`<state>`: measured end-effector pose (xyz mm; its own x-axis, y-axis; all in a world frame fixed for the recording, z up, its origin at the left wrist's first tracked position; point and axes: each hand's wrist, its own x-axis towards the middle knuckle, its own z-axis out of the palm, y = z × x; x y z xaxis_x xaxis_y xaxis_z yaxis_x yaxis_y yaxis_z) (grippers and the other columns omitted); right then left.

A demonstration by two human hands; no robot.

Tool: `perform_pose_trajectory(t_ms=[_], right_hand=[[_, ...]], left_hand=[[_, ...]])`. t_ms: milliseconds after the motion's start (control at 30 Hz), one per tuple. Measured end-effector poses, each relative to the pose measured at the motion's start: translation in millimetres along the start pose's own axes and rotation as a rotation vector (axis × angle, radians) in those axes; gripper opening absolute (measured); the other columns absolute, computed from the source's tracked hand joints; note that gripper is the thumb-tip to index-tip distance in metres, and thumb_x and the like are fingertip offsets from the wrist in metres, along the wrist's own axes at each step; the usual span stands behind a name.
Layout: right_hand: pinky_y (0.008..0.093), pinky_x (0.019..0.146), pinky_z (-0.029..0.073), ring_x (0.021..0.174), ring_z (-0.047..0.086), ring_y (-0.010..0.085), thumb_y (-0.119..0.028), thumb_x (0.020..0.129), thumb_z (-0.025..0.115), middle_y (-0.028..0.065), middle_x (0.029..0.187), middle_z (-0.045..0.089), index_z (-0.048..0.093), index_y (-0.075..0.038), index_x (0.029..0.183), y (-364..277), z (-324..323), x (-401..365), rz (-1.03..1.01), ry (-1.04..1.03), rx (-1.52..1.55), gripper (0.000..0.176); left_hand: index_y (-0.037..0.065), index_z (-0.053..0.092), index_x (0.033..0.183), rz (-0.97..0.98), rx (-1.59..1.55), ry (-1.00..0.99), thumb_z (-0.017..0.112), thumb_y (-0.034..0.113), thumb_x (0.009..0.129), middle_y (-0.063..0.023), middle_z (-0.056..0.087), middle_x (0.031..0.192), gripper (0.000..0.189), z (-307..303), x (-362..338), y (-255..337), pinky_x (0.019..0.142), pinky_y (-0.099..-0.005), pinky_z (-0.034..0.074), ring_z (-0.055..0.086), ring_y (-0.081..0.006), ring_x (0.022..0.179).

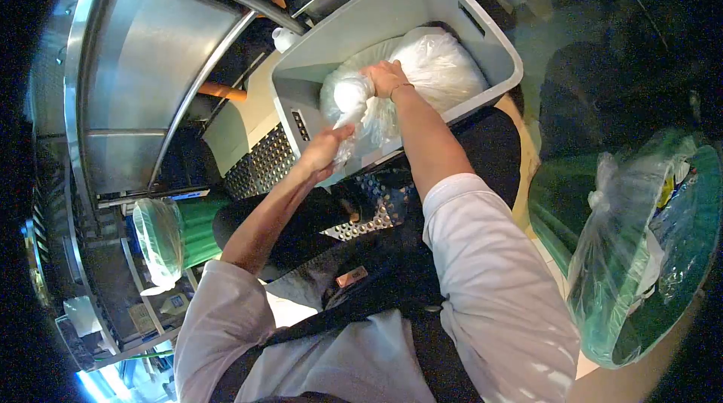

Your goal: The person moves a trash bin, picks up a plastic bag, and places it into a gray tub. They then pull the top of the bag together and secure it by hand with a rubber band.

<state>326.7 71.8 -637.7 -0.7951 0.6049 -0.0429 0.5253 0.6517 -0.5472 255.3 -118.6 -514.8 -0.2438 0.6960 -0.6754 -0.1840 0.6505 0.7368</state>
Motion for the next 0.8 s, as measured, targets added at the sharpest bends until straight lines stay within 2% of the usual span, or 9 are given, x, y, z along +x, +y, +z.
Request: perform_pose_trajectory(t_ms=[167, 267, 333, 467, 533, 600, 667, 700, 800], right_hand=[[0.0463, 0.085, 0.040, 0.102, 0.063, 0.0259, -0.037, 0.081, 0.063, 0.0047, 0.100, 0.070, 0.065, -0.030, 0.109, -1.7, 4.4, 5.9, 0.045, -0.055, 0.001, 0.029], [0.0465, 0.084, 0.040, 0.102, 0.063, 0.0267, -0.039, 0.082, 0.061, 0.0050, 0.101, 0.069, 0.063, -0.030, 0.115, -5.7, -2.0, 2.9, 0.038, -0.057, -0.015, 0.034], [0.0463, 0.084, 0.040, 0.104, 0.062, 0.0272, -0.041, 0.082, 0.060, 0.0054, 0.103, 0.069, 0.061, -0.030, 0.121, -4.5, -1.8, 4.0, 0.037, -0.075, -0.029, 0.041], [0.0451, 0.093, 0.033, 0.116, 0.054, 0.0224, -0.043, 0.072, 0.072, 0.0065, 0.112, 0.065, 0.055, -0.029, 0.126, 10.8, 4.4, -6.7, -0.048, 0.093, -0.070, 0.059], [0.0450, 0.095, 0.032, 0.119, 0.052, 0.0217, -0.045, 0.065, 0.078, 0.0069, 0.116, 0.064, 0.053, -0.027, 0.130, 13.1, 0.7, -9.2, -0.121, 0.204, -0.052, 0.071], [0.0443, 0.095, 0.032, 0.114, 0.056, 0.0227, -0.045, 0.053, 0.085, 0.0075, 0.112, 0.066, 0.057, -0.021, 0.125, 9.2, -4.8, -9.7, -0.139, 0.216, 0.109, 0.080], [0.0440, 0.094, 0.036, 0.110, 0.059, 0.0249, -0.040, 0.056, 0.084, 0.0089, 0.109, 0.067, 0.059, -0.018, 0.122, -3.4, -22.2, -11.7, -0.133, 0.152, 0.142, 0.074], [0.0436, 0.093, 0.040, 0.106, 0.061, 0.0272, -0.035, 0.058, 0.083, 0.0104, 0.107, 0.068, 0.061, -0.016, 0.119, -4.2, -25.8, -8.5, -0.122, 0.091, 0.174, 0.068], [0.0428, 0.088, 0.047, 0.100, 0.063, 0.0321, -0.026, 0.062, 0.078, 0.0132, 0.103, 0.068, 0.064, -0.013, 0.113, -3.0, -19.9, -5.8, -0.202, 0.218, 0.318, 0.055]], left_hand=[[-0.002, 0.060, 0.112, 0.144, 0.273, 0.045, 0.056, 0.020, 0.093, -0.0070, 0.065, 0.094, 0.030, -18.0, -3.4, -10.8, 0.069, -0.0322, 0.046, 0.059, -0.0171, 0.077], [-0.002, 0.060, 0.110, 0.141, 0.453, 0.064, 0.057, 0.023, 0.092, -0.0131, 0.067, 0.091, 0.031, -25.8, -6.4, -12.7, 0.072, -0.0378, 0.048, 0.062, -0.0252, 0.078], [-0.001, 0.062, 0.105, 0.386, 0.877, 0.135, 0.059, 0.027, 0.091, -0.0216, 0.067, 0.091, 0.031, -27.6, -7.4, -5.9, 0.077, -0.0422, 0.047, 0.063, -0.0358, 0.085], [0.000, 0.063, 0.101, 0.534, 1.000, 0.156, 0.056, 0.037, 0.092, -0.0262, 0.065, 0.092, 0.039, -44.8, 28.6, -7.3, 0.080, -0.0434, 0.046, 0.061, -0.0416, 0.091], [-0.002, 0.061, 0.100, 0.295, 0.879, 0.185, 0.051, 0.048, 0.092, -0.0254, 0.065, 0.089, 0.051, -39.2, 35.5, 16.2, 0.080, -0.0433, 0.047, 0.063, -0.0378, 0.088], [0.000, 0.058, 0.110, 0.247, 0.769, 0.140, 0.049, 0.047, 0.091, -0.0213, 0.066, 0.096, 0.052, -54.5, 58.6, 15.1, 0.081, -0.0438, 0.050, 0.064, -0.0319, 0.091], [0.000, 0.049, 0.129, -0.044, -0.128, 0.015, 0.051, 0.035, 0.092, -0.0144, 0.062, 0.114, 0.051, -55.9, 64.8, 16.2, 0.091, -0.0444, 0.049, 0.060, -0.0302, 0.109], [0.005, 0.043, 0.134, -0.040, -0.309, -0.143, 0.053, 0.027, 0.089, -0.0146, 0.058, 0.121, 0.052, -57.6, 66.4, 20.6, 0.088, -0.0491, 0.051, 0.059, -0.0294, 0.112], [0.008, 0.050, 0.126, 0.134, -0.207, -0.168, 0.055, 0.030, 0.089, -0.0114, 0.061, 0.116, 0.044, -55.4, 65.9, 21.5, 0.084, -0.0433, 0.054, 0.061, -0.0245, 0.104]])
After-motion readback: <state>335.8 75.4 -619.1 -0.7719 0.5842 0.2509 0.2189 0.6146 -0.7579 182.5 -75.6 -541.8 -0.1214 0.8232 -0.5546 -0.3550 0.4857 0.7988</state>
